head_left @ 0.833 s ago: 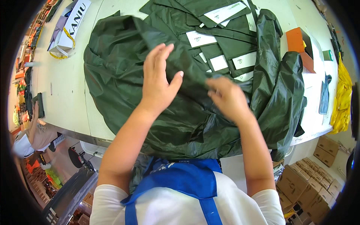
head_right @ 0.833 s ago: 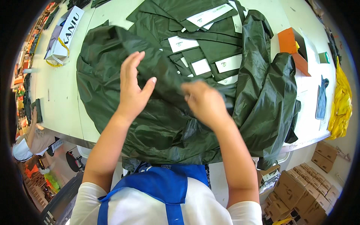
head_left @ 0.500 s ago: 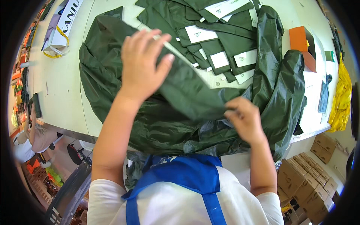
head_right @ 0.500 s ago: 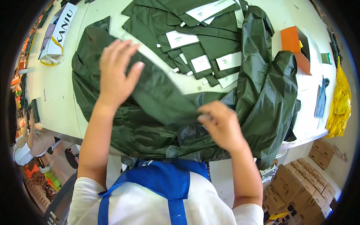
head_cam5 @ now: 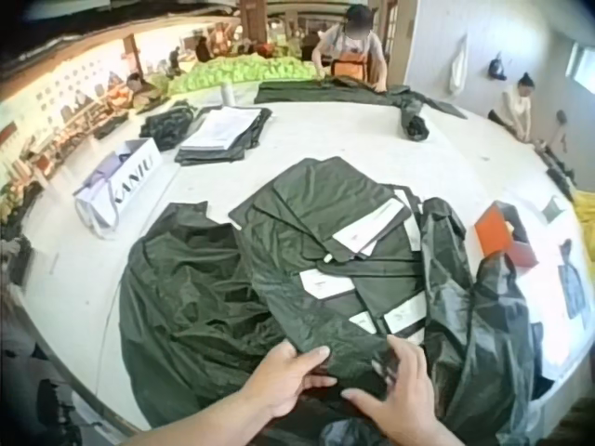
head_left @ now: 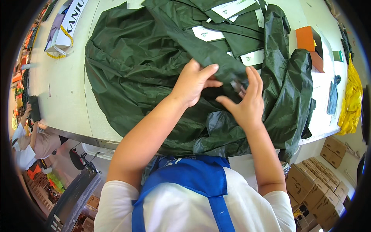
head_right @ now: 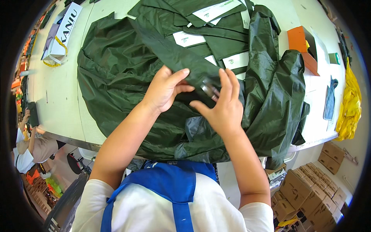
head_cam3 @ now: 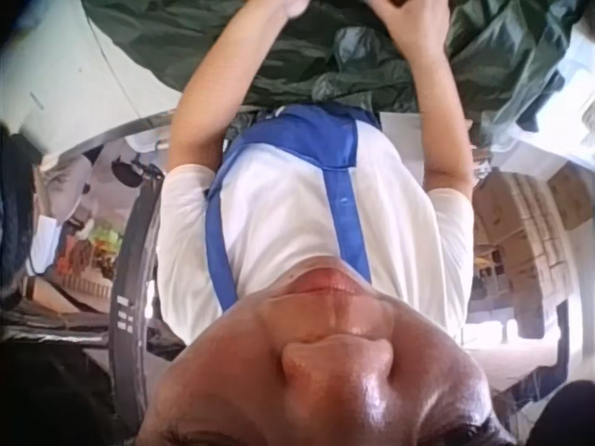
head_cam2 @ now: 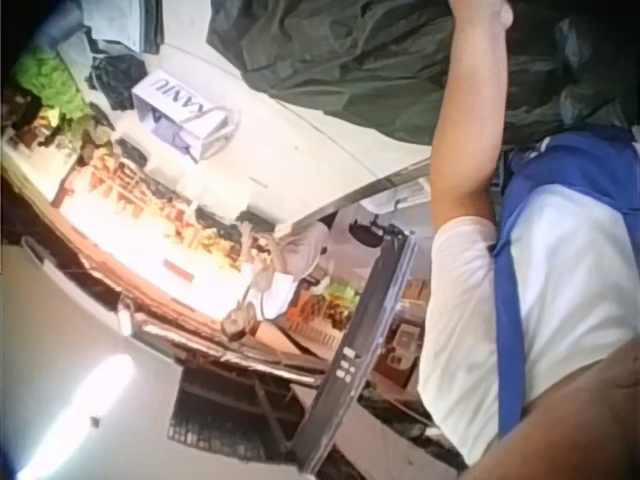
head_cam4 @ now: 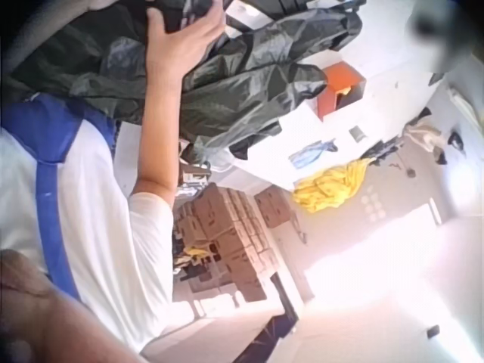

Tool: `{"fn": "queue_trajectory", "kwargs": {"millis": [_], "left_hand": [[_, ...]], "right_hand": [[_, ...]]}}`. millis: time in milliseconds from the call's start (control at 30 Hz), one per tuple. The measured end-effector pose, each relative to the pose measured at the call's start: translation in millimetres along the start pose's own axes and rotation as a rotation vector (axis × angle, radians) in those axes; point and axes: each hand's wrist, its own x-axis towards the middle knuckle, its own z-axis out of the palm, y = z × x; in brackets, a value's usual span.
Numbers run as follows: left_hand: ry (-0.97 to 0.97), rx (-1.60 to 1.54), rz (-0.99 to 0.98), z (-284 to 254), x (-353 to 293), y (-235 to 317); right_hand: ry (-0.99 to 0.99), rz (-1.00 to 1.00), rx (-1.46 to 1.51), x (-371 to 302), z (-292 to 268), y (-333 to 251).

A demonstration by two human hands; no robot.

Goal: The person folds a green jacket on a white table, smoothing the fabric, aligning edges, and folding it into a compact rectangle. The person then places the folded jacket into a small green pouch and sets it aside.

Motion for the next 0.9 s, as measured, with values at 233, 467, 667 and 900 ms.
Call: {"fn": "queue_trajectory", "kwargs": {"millis": [233, 467, 667, 900], "left_hand": [[-0.093, 1.18, 0.495, -15.8, 44.3, 26.0], [-0.025, 1.679, 0.712, -26.8, 25.1, -17.1], [0.257, 1.412, 0.295, 17.2, 76.9, -39.9], [0.042, 0.904, 0.249, 33.7, 51.4, -36.6]], "right_hand": [[0.121, 0.238, 0.126, 63.8, -41.1, 96.5], [-0.103, 0.331, -0.594, 126.7, -23.8, 140.6], [0.019, 0.327, -0.202, 113.1, -19.9, 117.9], [-0.091, 0.404, 0.573, 114.8, -28.6, 163.2]]}}
